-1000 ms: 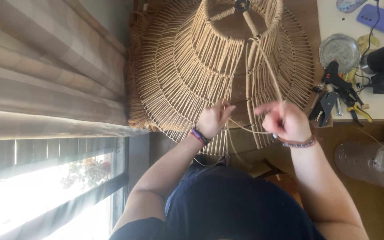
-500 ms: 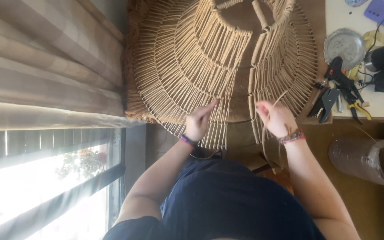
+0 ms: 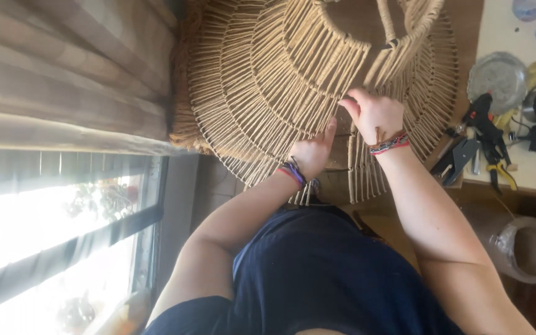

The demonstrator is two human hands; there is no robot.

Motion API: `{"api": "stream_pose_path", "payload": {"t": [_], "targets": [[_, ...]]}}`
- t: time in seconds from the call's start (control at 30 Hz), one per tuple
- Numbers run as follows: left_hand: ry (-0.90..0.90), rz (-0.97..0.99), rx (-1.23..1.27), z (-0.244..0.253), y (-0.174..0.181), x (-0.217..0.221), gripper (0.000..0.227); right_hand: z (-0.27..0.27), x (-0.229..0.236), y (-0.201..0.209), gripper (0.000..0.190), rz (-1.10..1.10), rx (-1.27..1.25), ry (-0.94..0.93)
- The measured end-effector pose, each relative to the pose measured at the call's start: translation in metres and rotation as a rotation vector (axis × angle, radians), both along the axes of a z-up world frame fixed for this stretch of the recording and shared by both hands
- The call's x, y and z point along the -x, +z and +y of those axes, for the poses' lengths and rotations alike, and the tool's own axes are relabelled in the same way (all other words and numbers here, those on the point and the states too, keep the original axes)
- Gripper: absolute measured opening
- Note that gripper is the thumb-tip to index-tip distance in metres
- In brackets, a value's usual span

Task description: Assembling and weaving a rattan lampshade using a stapler, scissors, and a hot glue gun.

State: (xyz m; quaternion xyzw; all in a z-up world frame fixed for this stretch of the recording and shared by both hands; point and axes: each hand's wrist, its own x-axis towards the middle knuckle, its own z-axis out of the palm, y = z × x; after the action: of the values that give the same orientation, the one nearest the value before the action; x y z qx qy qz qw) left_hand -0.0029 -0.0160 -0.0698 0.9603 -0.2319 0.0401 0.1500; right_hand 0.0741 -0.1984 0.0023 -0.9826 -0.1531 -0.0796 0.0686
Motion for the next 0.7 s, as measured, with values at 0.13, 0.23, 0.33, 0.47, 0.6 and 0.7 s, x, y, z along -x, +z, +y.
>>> {"api": "stream_pose_path", "payload": {"t": [0.13, 0.23, 0.33, 0.47, 0.6, 0.7], "targets": [[0.120, 0.149, -0.008, -0.025, 0.027, -0.003, 0.067, -0.003, -0.010, 0.003, 0.029, 0.056, 0.076, 0.012], [0.155, 0.329, 0.023, -0.042, 0.017, -0.027, 0.054, -0.003, -0.013, 0.006, 0.028, 0.065, 0.074, 0.056], [0.218, 0.283, 0.093, -0.079, -0.065, -0.059, 0.031, -0.003, -0.019, -0.014, 0.027, 0.060, 0.029, 0.055], [0.245, 0.385, 0.409, -0.090, -0.093, -0.068, 0.041, 0.001, -0.015, -0.023, 0.029, 0.110, -0.249, 0.056], [0.011, 0.455, 0.568, -0.067, -0.087, -0.068, 0.028, 0.020, 0.002, 0.042, 0.013, 0.829, -1.093, -0.066], [-0.042, 0.454, 0.586, -0.041, -0.049, -0.054, 0.025, 0.020, 0.004, -0.003, 0.016, 0.936, -2.091, -0.084]]}}
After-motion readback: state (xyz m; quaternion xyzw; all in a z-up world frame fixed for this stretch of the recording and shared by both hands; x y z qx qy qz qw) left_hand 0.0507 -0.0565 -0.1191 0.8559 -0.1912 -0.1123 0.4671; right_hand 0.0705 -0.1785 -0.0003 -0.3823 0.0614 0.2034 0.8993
